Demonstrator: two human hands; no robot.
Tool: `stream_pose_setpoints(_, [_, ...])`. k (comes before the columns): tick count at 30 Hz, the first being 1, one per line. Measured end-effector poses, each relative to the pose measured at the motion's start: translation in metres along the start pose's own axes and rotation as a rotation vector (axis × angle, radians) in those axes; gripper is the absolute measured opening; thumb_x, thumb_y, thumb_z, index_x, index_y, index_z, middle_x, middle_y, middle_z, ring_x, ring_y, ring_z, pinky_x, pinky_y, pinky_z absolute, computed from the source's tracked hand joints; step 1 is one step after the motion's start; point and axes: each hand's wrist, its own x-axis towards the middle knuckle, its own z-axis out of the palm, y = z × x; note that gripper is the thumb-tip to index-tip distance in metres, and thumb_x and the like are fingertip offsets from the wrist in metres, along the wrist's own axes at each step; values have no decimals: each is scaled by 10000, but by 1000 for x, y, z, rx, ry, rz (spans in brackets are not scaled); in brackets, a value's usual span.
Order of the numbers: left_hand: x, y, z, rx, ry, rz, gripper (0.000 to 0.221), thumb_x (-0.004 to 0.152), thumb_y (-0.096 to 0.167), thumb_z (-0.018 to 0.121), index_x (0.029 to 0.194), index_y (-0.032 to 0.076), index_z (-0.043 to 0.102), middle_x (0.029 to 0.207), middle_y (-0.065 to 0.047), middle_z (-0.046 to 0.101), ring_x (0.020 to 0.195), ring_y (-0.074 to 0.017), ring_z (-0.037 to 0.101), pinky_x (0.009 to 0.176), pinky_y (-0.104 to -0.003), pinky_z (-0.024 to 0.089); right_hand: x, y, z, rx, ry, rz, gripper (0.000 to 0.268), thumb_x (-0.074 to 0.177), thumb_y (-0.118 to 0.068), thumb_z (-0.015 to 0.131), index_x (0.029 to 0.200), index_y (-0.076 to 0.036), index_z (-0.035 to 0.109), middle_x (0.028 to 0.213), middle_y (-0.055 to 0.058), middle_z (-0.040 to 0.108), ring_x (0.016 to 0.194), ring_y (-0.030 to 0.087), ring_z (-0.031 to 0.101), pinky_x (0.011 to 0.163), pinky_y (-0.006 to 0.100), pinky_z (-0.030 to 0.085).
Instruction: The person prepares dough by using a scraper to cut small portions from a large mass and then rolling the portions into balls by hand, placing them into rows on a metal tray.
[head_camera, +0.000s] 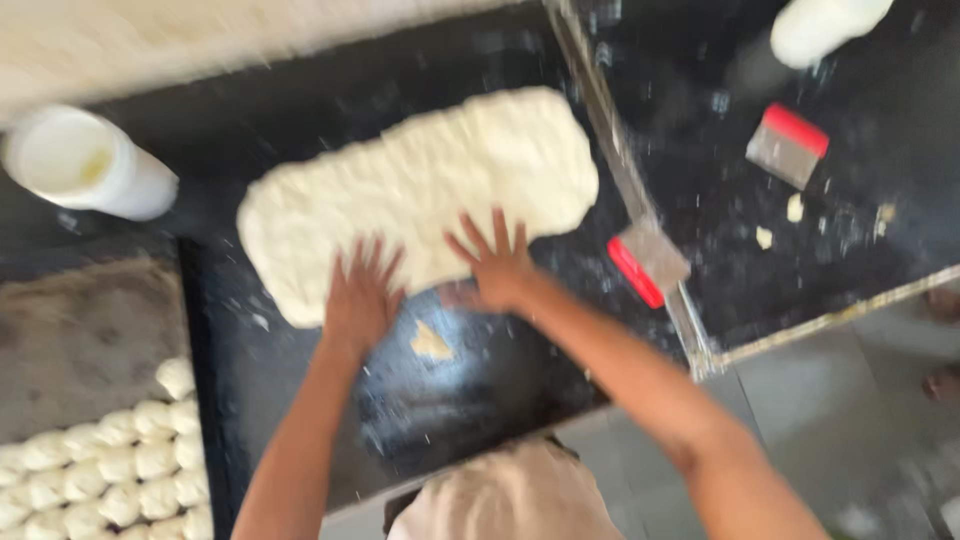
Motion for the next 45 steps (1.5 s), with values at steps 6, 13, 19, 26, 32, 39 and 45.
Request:
stream_pose_setpoints(6, [-30, -23, -20, -194, -97, -50, 651, 1006, 566, 469, 1547, 217, 374, 1660, -127, 301, 1582, -326, 205, 1282, -568, 115, 20, -39, -30, 256, -101, 19, 1273, 728, -962, 398, 1663, -162, 75, 1736, 148, 0, 1538, 524, 55, 1197, 750, 58])
stream_pose_setpoints(13, [-42, -58, -37, -223, -79, 8, 816, 913, 472, 589, 1613, 141, 330, 1665, -200, 263, 1539, -382, 216, 1247, -550, 135, 33, -110, -33, 153, -247, 28, 1287, 703, -942, 436, 1648, -133, 104, 1730, 148, 39, 1549, 482, 81, 1202, 697, 107])
stream_pose_setpoints(19, [-61, -68, -32, -147, -163, -51, 737, 943, 470, 558, 1552, 112, 352, 1606, -217, 331, 1490, -417, 230, 1206, -535, 167, 27, -151, -15, 139, -169, -131, 1136, 855, -869, 394, 1627, -79, 128, 1692, 197, 46, 1545, 472, 29, 1176, 695, 113])
stream_pose_setpoints(26, [-7, -121, -1, -173, 141, -209, 746, 1046, 502, 489, 1552, -36, 383, 1635, -295, 327, 1542, -443, 227, 1271, -550, 161, 134, -138, -57, 151, 754, -114, 966, 1055, -762, 379, 1684, -41, 249, 1770, 197, 157, 1652, 394, 165, 1297, 638, 219])
stream_pose_setpoints(32, [3, -161, 33, -171, -65, -138, 958, 1008, 662, 479, 1623, -35, 248, 1650, -386, 163, 1508, -586, 81, 1203, -675, 114, 191, -124, -56, 296, 89, 58, 758, 964, -741, 317, 1598, -326, 279, 1699, 107, 124, 1533, 460, 87, 1117, 779, 83])
stream_pose_setpoints(39, [-70, -133, -56, -480, 299, -80, 487, 1177, 181, 640, 1562, -62, 466, 1601, -268, 476, 1528, -467, 383, 1299, -537, 268, -16, -23, 1, 576, 685, 82, 750, 955, -384, 783, 1556, -104, 433, 1584, 201, 483, 1480, 413, 443, 1238, 477, 356])
stream_pose_setpoints(45, [-158, -36, -46, -244, 140, -94, 560, 1032, 218, 704, 1519, 10, 524, 1626, -238, 425, 1536, -455, 322, 1207, -649, 194, -143, 161, 67, -47, 421, 457, 1063, 614, -242, 893, 1478, 138, 404, 1423, 392, 426, 1310, 574, 432, 1071, 676, 326])
